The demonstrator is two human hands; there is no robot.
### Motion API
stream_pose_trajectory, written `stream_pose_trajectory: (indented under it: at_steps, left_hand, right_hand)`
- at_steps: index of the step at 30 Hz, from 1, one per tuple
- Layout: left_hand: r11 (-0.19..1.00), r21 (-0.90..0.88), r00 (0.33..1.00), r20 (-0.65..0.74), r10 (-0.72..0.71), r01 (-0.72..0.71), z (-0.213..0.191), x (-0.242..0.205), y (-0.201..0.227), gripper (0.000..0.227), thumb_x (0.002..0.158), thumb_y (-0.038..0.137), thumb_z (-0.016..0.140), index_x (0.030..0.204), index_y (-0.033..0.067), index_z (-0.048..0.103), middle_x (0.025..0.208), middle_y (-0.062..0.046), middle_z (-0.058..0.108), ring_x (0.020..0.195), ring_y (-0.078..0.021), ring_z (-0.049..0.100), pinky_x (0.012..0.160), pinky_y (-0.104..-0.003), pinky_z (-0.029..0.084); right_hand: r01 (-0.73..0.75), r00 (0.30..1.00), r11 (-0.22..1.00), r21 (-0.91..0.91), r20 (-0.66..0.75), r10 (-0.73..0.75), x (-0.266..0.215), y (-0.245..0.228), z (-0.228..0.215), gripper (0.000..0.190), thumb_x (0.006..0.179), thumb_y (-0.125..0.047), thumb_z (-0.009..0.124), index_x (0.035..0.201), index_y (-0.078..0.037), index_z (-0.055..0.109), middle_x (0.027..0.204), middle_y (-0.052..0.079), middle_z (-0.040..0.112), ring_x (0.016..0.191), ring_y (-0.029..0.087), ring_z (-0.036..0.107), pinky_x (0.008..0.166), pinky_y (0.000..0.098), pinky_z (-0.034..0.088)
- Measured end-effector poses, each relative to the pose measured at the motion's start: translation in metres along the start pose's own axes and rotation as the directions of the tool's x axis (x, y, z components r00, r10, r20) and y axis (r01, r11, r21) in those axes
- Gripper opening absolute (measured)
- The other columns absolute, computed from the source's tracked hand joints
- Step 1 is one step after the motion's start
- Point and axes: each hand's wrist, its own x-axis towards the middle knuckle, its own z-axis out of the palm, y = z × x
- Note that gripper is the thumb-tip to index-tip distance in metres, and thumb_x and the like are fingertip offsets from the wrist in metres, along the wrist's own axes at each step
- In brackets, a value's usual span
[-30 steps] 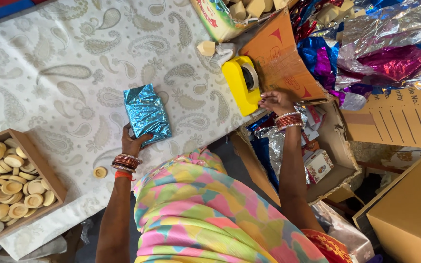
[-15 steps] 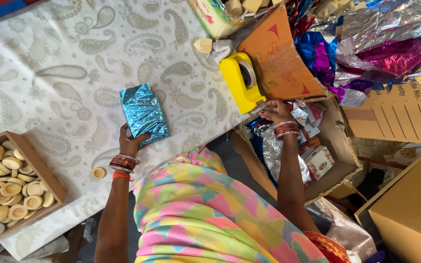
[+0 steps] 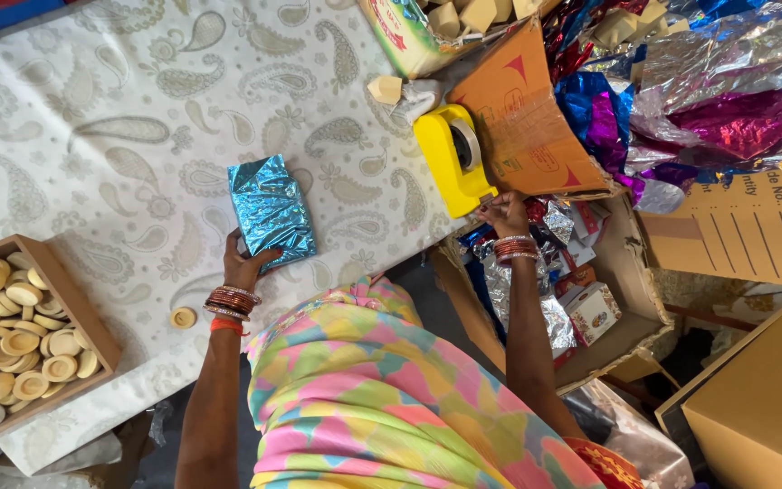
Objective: Wrapping small circular wooden or light-colored items with colored foil and packing them.
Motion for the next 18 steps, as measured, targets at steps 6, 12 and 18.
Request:
stream_pose_trajectory:
  at_steps: [6,12,18]
  left_hand:
    - [0.999,-0.002,0.998,0.028,0.05,-0.05,-0.004,0.004,-0.006,0.082,0.072,-0.01,0.079,0.141,0.0027,0.038,0.111,-0.017,0.071,0.095,-0.0244,0.074,0.079,-0.038,0.066]
    - [0.999,0.037,0.999,0.002,0.033,-0.033,0.002,-0.004,0.005,0.083,0.071,-0.009,0.079,0.141,0.0031,0.037,0.11,-0.017,0.071,0.092,-0.024,0.073,0.076,-0.038,0.065]
    - [0.998,0.027,0.998,0.01,0.055,-0.055,-0.002,0.002,-0.004,0.085,0.069,-0.01,0.08,0.142,0.0028,0.038,0.107,-0.017,0.072,0.092,-0.0246,0.074,0.076,-0.037,0.065]
  right_hand:
    - [0.131,0.99,0.991,-0.009,-0.051,-0.131,0.007,0.017,0.002,0.027,0.092,0.008,0.067,0.106,0.001,0.045,0.099,0.017,0.066,0.093,0.022,0.074,0.081,0.0288,0.067]
    - [0.081,0.992,0.971,-0.225,-0.08,-0.101,-0.016,-0.03,0.012,0.025,0.092,0.006,0.068,0.105,0.0,0.047,0.099,0.016,0.067,0.09,0.021,0.075,0.076,0.0297,0.066]
    - [0.081,0.986,0.932,-0.352,-0.108,-0.127,-0.021,-0.04,0.016,0.023,0.092,0.007,0.064,0.104,-0.001,0.047,0.098,0.016,0.069,0.09,0.022,0.076,0.075,0.0308,0.063]
